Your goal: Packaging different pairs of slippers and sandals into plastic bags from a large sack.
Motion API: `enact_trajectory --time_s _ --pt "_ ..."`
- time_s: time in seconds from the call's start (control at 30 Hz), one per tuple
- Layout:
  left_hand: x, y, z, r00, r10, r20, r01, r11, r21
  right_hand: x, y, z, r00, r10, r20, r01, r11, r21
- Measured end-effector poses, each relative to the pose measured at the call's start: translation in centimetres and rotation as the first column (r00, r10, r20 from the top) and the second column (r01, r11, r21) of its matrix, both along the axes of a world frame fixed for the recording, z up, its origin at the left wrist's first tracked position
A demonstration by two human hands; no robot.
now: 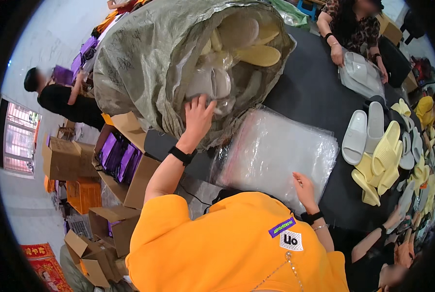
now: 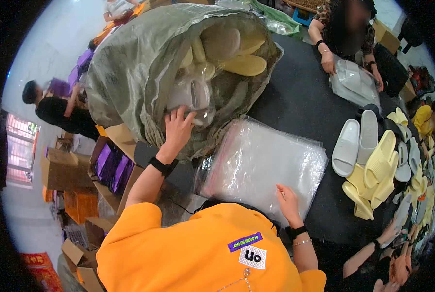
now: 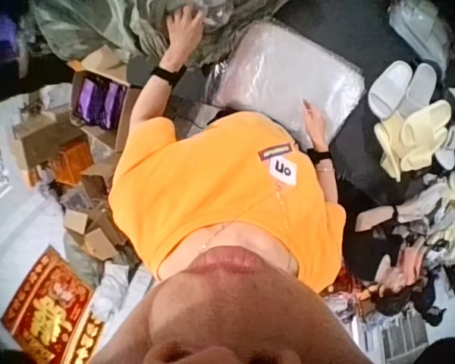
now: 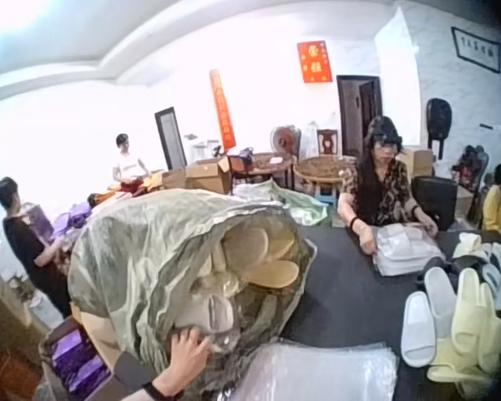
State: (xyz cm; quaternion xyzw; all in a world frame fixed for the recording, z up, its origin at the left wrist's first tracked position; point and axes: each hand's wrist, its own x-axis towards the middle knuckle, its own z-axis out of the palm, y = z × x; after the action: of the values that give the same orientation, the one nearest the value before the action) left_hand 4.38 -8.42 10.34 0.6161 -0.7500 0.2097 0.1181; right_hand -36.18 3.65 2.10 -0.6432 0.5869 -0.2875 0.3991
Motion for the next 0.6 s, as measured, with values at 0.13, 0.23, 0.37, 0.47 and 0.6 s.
enact_trajectory --time_s 0.13,0.23,0.37,0.47,0.6 --pt "0.8 0.9 1.1 0.989 -0.116 -0.09 0.112 0.993 -0.048 1.1 -0.9 1.1 0.995 0.09 0.032 -0.091 0.995 0.037" --pt "0.7 1.0 4.9 0.934 -0.194 -0.3 0.167 0.979 -0.113 1.4 -1.7 2.0 0.982 0.149 0.113 -0.165 0.975 0.147" --pt "-3.3 1.1 10.1 0.754 -0.462 -0.467 0.536 0.844 0.03 2.0 -3.4 3.2 0.893 0.162 0.421 -0.26 0.948 0.187" --pt "-9.9 2.5 9.4 0.622 -0.564 -0.543 0.625 0.776 -0.091 2.8 -4.8 4.9 0.685 -0.018 0.729 -0.256 0.93 0.263" --pt "-9.9 1.6 4.2 0.589 -0.495 -0.639 0.471 0.853 -0.226 0.2 -3.9 2.1 0.627 -0.303 0.717 -0.158 0.852 0.498"
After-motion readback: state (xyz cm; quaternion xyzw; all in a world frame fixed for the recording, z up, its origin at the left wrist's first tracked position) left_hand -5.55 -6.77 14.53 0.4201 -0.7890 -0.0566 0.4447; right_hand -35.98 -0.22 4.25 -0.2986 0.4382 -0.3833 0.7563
